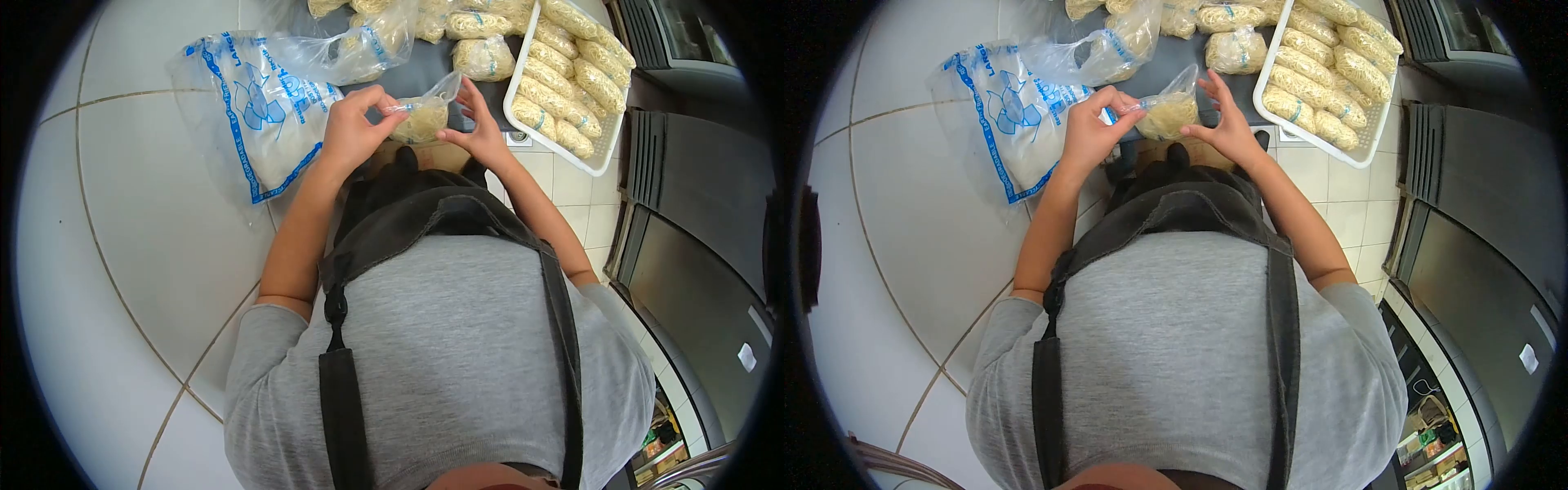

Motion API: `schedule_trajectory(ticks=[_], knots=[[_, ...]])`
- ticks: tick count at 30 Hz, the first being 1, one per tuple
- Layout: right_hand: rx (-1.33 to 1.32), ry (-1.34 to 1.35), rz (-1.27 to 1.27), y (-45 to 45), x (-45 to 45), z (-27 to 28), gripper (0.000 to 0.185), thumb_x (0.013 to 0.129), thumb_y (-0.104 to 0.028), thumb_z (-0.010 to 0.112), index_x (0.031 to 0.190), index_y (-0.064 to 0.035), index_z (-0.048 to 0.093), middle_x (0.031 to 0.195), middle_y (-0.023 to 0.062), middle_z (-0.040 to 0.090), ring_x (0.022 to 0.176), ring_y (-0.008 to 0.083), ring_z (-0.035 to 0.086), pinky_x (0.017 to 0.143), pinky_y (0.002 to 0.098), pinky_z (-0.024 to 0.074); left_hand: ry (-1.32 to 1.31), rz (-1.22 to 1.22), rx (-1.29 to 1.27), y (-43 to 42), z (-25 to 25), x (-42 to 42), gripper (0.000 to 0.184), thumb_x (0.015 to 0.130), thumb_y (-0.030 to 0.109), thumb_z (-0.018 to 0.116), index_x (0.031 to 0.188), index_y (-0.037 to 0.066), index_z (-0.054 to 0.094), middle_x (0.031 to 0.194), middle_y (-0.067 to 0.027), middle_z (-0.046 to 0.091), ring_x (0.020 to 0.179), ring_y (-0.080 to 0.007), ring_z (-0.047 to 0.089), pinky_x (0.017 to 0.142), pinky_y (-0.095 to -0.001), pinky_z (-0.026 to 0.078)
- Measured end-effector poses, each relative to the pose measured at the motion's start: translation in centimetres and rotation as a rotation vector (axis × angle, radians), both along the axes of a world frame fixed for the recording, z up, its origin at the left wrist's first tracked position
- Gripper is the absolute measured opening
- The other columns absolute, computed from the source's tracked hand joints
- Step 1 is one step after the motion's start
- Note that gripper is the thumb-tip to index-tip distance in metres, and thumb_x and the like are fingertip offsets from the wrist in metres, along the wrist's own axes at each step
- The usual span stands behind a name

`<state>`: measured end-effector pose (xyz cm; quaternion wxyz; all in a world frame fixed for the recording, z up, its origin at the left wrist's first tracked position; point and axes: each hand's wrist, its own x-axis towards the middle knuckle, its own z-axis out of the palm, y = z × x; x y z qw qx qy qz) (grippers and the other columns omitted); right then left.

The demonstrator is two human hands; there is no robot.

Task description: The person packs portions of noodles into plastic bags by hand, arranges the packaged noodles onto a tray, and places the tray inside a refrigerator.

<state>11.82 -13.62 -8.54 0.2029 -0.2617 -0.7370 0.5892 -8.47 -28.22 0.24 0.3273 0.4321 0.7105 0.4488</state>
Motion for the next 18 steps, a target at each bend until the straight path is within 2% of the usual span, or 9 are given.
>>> schedule_trajectory(ticks=[2,3,4,6,7,9,10,12,18], knots=[[-0.150,0.010,-0.021,-0.1,-1.4,-2.4,0.085,0.080,-0.023,0.085,0.150,-0.0076,0.039,0.144,0.0141,0.052,0.128,0.0262,0.054,0.107,0.0430,0.0419,-0.085,0.019,0.123,-0.1,-1.4,-0.3,0.026,0.078,0.008,0.082,0.092,0.004,0.061,0.101,-0.0068,0.071,0.104,-0.0195,0.066,0.093,-0.0310,0.048],[-0.200,0.042,0.041,0.0,-2.0,-2.9,0.060,0.088,-0.017,0.076,0.141,-0.0053,0.051,0.141,0.0105,0.056,0.124,0.0244,0.056,0.104,0.0391,0.0436,-0.168,0.036,0.248,-0.1,-2.3,-0.5,0.032,0.078,0.009,0.082,0.102,0.003,0.062,0.103,-0.0066,0.070,0.106,-0.0187,0.065,0.095,-0.0299,0.047],[-0.203,0.044,0.040,0.1,-2.6,-3.1,0.060,0.088,-0.017,0.076,0.141,-0.0053,0.051,0.141,0.0105,0.056,0.124,0.0244,0.056,0.104,0.0391,0.0436,-0.166,0.035,0.244,0.1,-3.2,-0.1,0.032,0.078,0.009,0.082,0.102,0.003,0.062,0.103,-0.0066,0.070,0.106,-0.0187,0.065,0.095,-0.0299,0.047],[-0.131,0.048,0.036,0.5,-3.5,-3.3,0.032,0.094,-0.011,0.066,0.125,-0.0027,0.064,0.133,0.0087,0.060,0.118,0.0228,0.058,0.101,0.0357,0.0450,-0.123,0.230,0.273,0.8,-5.7,0.8,0.047,0.079,0.010,0.083,0.119,0.003,0.058,0.107,-0.0069,0.069,0.105,-0.0180,0.064,0.096,-0.0293,0.047],[-0.133,0.049,0.034,0.6,-3.8,-3.7,0.032,0.094,-0.011,0.066,0.125,-0.0027,0.064,0.133,0.0087,0.060,0.118,0.0228,0.058,0.101,0.0357,0.0450,-0.109,0.294,0.281,0.9,-7.3,0.8,0.053,0.079,0.011,0.083,0.125,0.003,0.057,0.108,-0.0070,0.069,0.105,-0.0178,0.064,0.096,-0.0291,0.047],[0.051,-0.009,-0.006,0.9,-4.4,-3.8,0.022,0.096,-0.010,0.062,0.115,-0.0018,0.070,0.121,0.0100,0.064,0.110,0.0231,0.060,0.097,0.0349,0.0462,0.088,0.118,0.051,1.5,-9.8,0.1,0.054,0.080,0.014,0.083,0.128,0.003,0.060,0.111,-0.0074,0.069,0.101,-0.0152,0.064,0.094,-0.0284,0.048],[0.052,-0.012,-0.010,0.8,-4.7,-3.7,0.022,0.096,-0.010,0.062,0.115,-0.0018,0.070,0.121,0.0100,0.064,0.110,0.0231,0.060,0.097,0.0349,0.0462,0.085,0.113,0.052,1.9,-10.1,0.0,0.054,0.080,0.014,0.083,0.128,0.003,0.060,0.111,-0.0074,0.069,0.101,-0.0152,0.064,0.094,-0.0284,0.048],[-0.021,0.201,-0.176,0.4,-5.8,-3.4,0.018,0.095,-0.010,0.063,0.108,-0.0036,0.074,0.106,0.0105,0.068,0.104,0.0221,0.061,0.093,0.0350,0.0466,-0.396,0.085,0.052,3.0,-10.4,-0.1,0.037,0.085,0.017,0.080,0.117,0.002,0.068,0.107,-0.0062,0.071,0.096,-0.0126,0.064,0.089,-0.0280,0.050],[0.020,-0.005,-0.234,1.7,-5.4,-4.4,0.016,0.088,-0.007,0.071,0.103,-0.0039,0.074,0.089,0.0067,0.067,0.084,0.0156,0.063,0.078,0.0290,0.0504,-0.492,0.176,0.058,4.1,-10.7,-0.3,0.018,0.094,0.015,0.070,0.105,0.000,0.072,0.102,-0.0039,0.072,0.096,-0.0112,0.063,0.088,-0.0259,0.049]])
